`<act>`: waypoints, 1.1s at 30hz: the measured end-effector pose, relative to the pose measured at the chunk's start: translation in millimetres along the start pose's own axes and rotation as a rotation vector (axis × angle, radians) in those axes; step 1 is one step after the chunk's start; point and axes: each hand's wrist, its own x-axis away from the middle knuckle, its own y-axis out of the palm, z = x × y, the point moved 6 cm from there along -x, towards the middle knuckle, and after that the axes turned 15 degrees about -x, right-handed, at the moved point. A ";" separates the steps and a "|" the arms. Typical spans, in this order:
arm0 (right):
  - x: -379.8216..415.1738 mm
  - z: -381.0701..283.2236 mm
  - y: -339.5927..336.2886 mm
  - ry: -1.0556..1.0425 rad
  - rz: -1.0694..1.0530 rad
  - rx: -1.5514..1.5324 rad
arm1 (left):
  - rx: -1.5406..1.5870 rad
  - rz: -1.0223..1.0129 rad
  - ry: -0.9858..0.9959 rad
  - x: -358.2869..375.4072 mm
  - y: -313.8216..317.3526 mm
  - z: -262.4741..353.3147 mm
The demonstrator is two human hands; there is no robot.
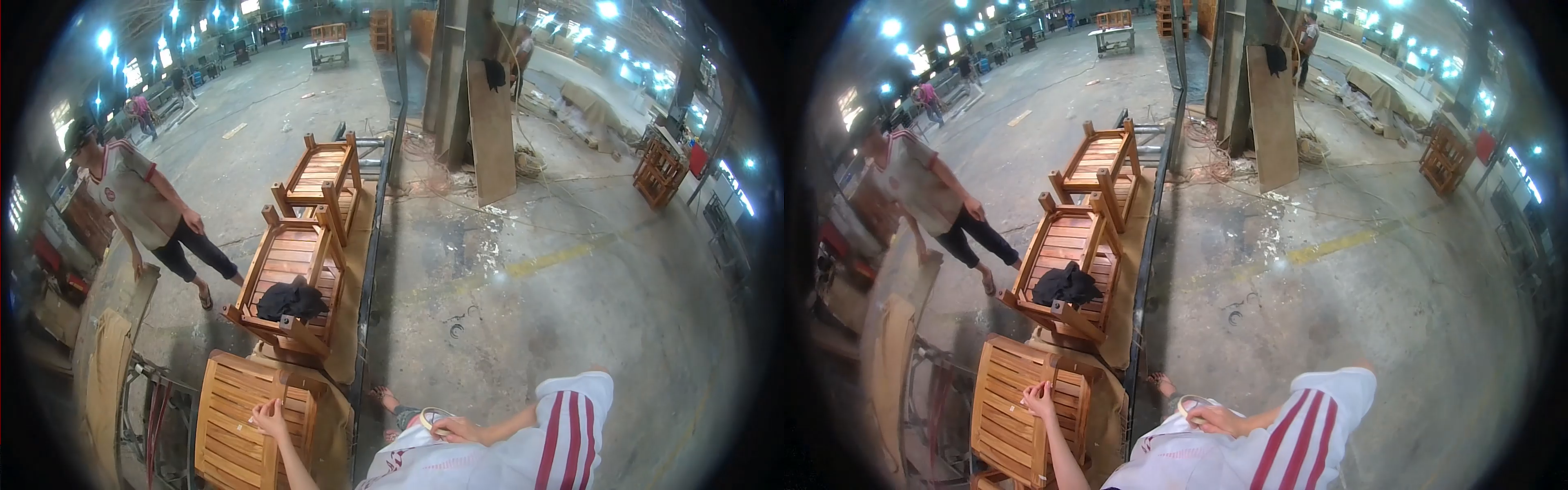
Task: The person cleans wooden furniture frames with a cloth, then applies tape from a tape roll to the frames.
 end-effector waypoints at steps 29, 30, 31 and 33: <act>47.4 30.8 22.8 -0.011 0.215 -0.095 | -0.443 0.122 0.307 32.2 -30.9 19.8; 37.3 30.4 21.2 -0.021 0.198 -0.098 | -0.385 0.226 0.325 32.7 -36.5 15.0; 32.9 27.6 17.7 -0.025 0.179 -0.103 | -0.333 0.318 0.315 43.0 -47.2 6.8; 24.0 23.0 14.2 -0.030 0.126 -0.133 | -0.286 0.257 0.243 47.5 -43.8 -12.3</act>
